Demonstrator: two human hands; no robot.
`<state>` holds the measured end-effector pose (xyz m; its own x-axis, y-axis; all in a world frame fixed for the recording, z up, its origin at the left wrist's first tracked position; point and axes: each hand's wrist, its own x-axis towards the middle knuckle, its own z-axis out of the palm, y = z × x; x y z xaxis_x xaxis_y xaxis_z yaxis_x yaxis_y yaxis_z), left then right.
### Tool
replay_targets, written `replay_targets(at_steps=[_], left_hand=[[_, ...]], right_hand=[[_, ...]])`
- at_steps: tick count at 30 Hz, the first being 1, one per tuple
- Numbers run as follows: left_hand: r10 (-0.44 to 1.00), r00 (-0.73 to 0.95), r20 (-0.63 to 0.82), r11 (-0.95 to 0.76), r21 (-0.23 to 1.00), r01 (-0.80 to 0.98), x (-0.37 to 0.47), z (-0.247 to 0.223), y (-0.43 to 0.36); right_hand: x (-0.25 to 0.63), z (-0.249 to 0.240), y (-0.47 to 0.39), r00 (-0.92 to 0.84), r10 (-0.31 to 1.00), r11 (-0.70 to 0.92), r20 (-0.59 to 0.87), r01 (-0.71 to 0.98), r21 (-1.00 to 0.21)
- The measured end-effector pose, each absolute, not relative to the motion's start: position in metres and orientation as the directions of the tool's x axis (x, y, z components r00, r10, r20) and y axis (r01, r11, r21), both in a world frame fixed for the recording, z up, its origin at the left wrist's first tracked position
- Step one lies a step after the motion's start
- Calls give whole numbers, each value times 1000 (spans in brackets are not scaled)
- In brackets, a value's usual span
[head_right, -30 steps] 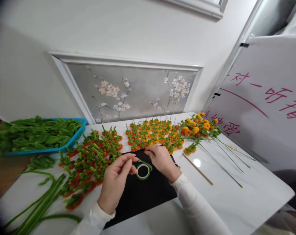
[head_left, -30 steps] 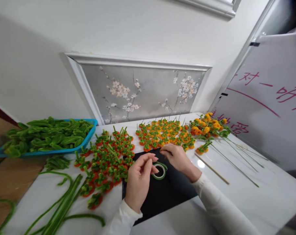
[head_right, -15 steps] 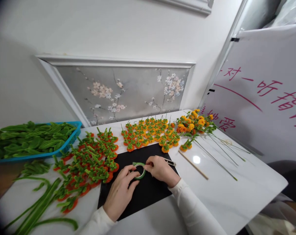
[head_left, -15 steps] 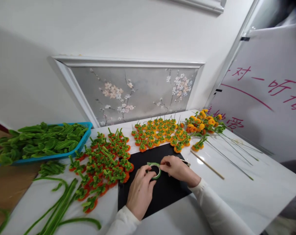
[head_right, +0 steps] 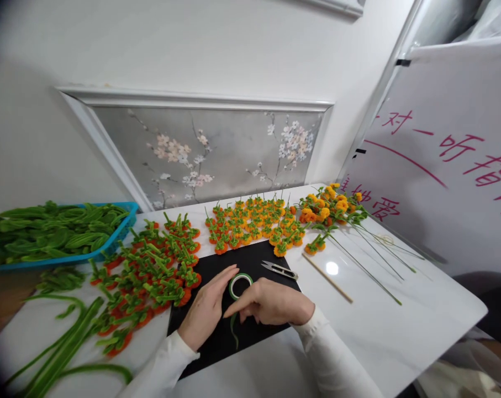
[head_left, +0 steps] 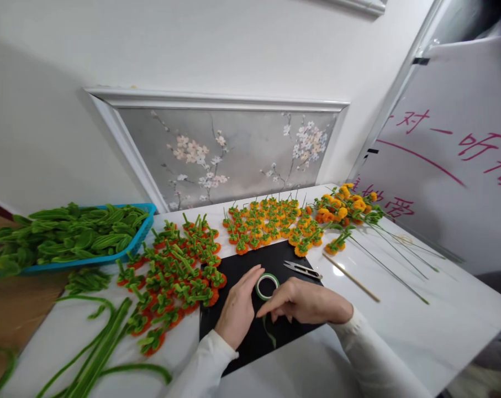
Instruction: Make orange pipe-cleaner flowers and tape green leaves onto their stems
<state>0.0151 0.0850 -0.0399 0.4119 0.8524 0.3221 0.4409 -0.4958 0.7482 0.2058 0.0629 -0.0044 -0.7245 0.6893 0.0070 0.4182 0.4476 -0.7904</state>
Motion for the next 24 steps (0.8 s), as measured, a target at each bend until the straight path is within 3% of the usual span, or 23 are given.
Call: replay_targets(at_steps=[6,9,12,17,22,24], left_hand=[[878,375,298,-444,800,403,11,-33,87],[891,344,296,-425,810,404,10,-22,81],[897,299,324,-433,776,459,9,-11,68],[915,244,322,-404,743,534,-1,-16,44],[982,-49,180,-135,867,480,-28,-28,44],[957,-190,221,-98,860,501,-38,-25,47]], right_hand=[[197,5,65,-600,755,623,264,533,-572],[186,1,63,-663,703,702,257,590,-398],[176,-8,60,-719,658,747,222,589,-308],[169,-17,61,-739,645,757,195,584,-293],[178,-18,69,-625,760,644,181,681,-349],[182,-18,71,-589,786,614,190,704,-356]])
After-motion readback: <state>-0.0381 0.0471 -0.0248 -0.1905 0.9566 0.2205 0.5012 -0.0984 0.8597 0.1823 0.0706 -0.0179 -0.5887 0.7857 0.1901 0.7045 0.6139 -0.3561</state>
